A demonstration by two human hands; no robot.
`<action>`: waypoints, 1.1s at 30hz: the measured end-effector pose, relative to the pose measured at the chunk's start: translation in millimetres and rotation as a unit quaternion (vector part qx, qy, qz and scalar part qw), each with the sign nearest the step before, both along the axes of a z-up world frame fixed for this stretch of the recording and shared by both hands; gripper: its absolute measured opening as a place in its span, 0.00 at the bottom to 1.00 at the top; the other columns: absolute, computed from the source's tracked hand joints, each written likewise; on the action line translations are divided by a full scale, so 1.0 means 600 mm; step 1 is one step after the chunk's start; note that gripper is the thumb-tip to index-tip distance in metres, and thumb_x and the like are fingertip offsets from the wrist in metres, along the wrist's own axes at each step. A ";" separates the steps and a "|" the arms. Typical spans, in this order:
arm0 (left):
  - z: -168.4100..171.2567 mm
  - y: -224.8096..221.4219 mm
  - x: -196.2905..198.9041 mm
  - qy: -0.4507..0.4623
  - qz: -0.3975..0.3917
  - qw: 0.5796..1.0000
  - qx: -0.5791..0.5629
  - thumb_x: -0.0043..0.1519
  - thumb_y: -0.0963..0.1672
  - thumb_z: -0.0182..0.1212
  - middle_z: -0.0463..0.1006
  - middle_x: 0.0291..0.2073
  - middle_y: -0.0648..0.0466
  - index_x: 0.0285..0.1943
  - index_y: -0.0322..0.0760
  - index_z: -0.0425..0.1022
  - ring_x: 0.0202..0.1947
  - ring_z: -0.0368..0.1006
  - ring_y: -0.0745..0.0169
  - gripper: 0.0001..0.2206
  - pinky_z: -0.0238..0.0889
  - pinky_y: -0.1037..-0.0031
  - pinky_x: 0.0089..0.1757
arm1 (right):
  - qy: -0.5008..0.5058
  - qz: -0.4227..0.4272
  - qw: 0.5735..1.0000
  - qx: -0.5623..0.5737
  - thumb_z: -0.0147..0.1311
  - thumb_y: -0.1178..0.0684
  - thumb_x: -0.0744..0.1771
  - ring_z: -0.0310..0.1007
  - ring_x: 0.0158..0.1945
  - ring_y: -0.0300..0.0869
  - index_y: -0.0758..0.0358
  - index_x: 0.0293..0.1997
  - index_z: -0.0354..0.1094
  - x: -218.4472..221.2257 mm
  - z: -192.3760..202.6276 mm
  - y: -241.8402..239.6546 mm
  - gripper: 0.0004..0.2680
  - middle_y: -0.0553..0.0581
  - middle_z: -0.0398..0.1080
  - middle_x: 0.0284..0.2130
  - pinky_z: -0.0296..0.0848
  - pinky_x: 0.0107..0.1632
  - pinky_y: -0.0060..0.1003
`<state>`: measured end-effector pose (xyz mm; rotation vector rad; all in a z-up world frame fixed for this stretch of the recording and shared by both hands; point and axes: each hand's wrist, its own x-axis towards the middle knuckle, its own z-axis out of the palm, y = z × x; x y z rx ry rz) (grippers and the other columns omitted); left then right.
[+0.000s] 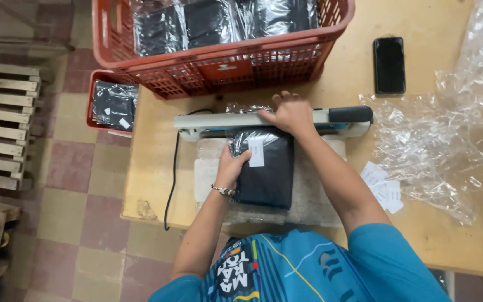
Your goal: Packaging black items into plastic bags, applying labels, and sealing them with a heat sealer
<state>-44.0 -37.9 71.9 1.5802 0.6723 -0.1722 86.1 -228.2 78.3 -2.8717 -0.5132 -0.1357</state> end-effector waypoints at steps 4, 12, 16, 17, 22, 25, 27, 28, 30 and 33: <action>0.009 -0.003 0.000 -0.006 0.033 0.998 -0.051 0.50 0.40 0.75 0.77 0.31 0.50 0.44 0.32 0.73 0.31 0.75 0.63 0.17 0.71 0.72 0.30 | -0.073 -0.002 0.997 -0.003 0.47 0.22 0.64 0.80 0.38 0.53 0.52 0.42 0.76 -0.002 -0.006 -0.003 0.24 0.56 0.74 0.34 0.78 0.36 0.46; 0.009 0.012 -0.001 0.003 0.013 0.999 -0.045 0.49 0.41 0.77 0.79 0.33 0.48 0.44 0.32 0.72 0.33 0.77 0.61 0.19 0.73 0.69 0.31 | -0.043 -0.014 0.999 -0.016 0.43 0.20 0.65 0.80 0.39 0.53 0.50 0.43 0.77 -0.002 -0.015 0.002 0.25 0.55 0.76 0.36 0.78 0.38 0.47; 0.002 0.007 -0.001 -0.003 -0.004 0.999 -0.034 0.49 0.43 0.76 0.79 0.36 0.48 0.46 0.32 0.74 0.39 0.76 0.60 0.19 0.72 0.67 0.37 | -0.027 -0.013 0.999 -0.027 0.42 0.20 0.65 0.81 0.40 0.54 0.49 0.44 0.76 0.007 -0.022 0.002 0.25 0.55 0.76 0.37 0.78 0.39 0.49; 0.006 0.010 -0.005 -0.006 -0.004 0.999 -0.036 0.49 0.43 0.76 0.79 0.36 0.48 0.46 0.32 0.74 0.39 0.76 0.60 0.19 0.72 0.67 0.37 | -0.031 -0.013 0.999 -0.029 0.42 0.20 0.65 0.81 0.40 0.54 0.49 0.44 0.76 0.003 -0.020 0.002 0.25 0.55 0.76 0.37 0.78 0.39 0.49; 0.008 0.017 -0.009 -0.003 -0.043 0.999 -0.014 0.50 0.48 0.77 0.80 0.45 0.42 0.50 0.32 0.75 0.50 0.76 0.52 0.24 0.70 0.59 0.48 | -0.033 -0.007 0.999 -0.034 0.41 0.20 0.66 0.81 0.41 0.54 0.50 0.44 0.77 0.000 -0.005 0.003 0.25 0.56 0.76 0.38 0.78 0.41 0.48; -0.041 0.024 -0.004 0.005 -0.056 0.998 0.025 0.48 0.47 0.77 0.80 0.49 0.43 0.53 0.34 0.76 0.56 0.75 0.46 0.25 0.69 0.59 0.52 | -0.021 -0.007 0.999 -0.034 0.40 0.21 0.66 0.80 0.43 0.56 0.51 0.46 0.76 0.000 -0.012 0.004 0.26 0.57 0.76 0.39 0.78 0.42 0.49; -0.042 0.022 -0.002 0.001 -0.042 0.999 0.017 0.48 0.47 0.76 0.80 0.48 0.42 0.53 0.32 0.76 0.56 0.75 0.45 0.25 0.69 0.59 0.52 | -0.031 -0.004 0.999 -0.042 0.40 0.21 0.66 0.80 0.42 0.56 0.51 0.46 0.76 0.000 -0.017 0.004 0.26 0.58 0.76 0.39 0.78 0.42 0.50; -0.043 0.018 0.000 0.003 -0.029 0.999 0.011 0.48 0.46 0.75 0.80 0.47 0.40 0.52 0.30 0.76 0.56 0.75 0.45 0.25 0.69 0.58 0.51 | -0.036 -0.003 0.998 -0.047 0.40 0.21 0.66 0.80 0.42 0.56 0.51 0.46 0.76 0.002 -0.018 0.003 0.25 0.58 0.76 0.39 0.78 0.42 0.50; -0.067 0.020 0.003 -0.003 -0.035 0.999 0.017 0.48 0.47 0.75 0.80 0.49 0.38 0.53 0.29 0.76 0.57 0.74 0.42 0.25 0.68 0.57 0.52 | -0.002 -0.008 0.998 -0.067 0.37 0.20 0.66 0.80 0.46 0.57 0.50 0.49 0.75 0.000 -0.009 0.005 0.27 0.58 0.76 0.43 0.77 0.46 0.51; -0.071 0.024 0.029 -0.003 -0.063 0.997 0.038 0.48 0.51 0.76 0.77 0.54 0.37 0.56 0.31 0.75 0.61 0.71 0.40 0.30 0.66 0.56 0.56 | 0.039 -0.015 0.996 -0.084 0.34 0.20 0.67 0.79 0.51 0.56 0.48 0.52 0.74 0.015 0.017 0.008 0.27 0.59 0.76 0.48 0.76 0.52 0.50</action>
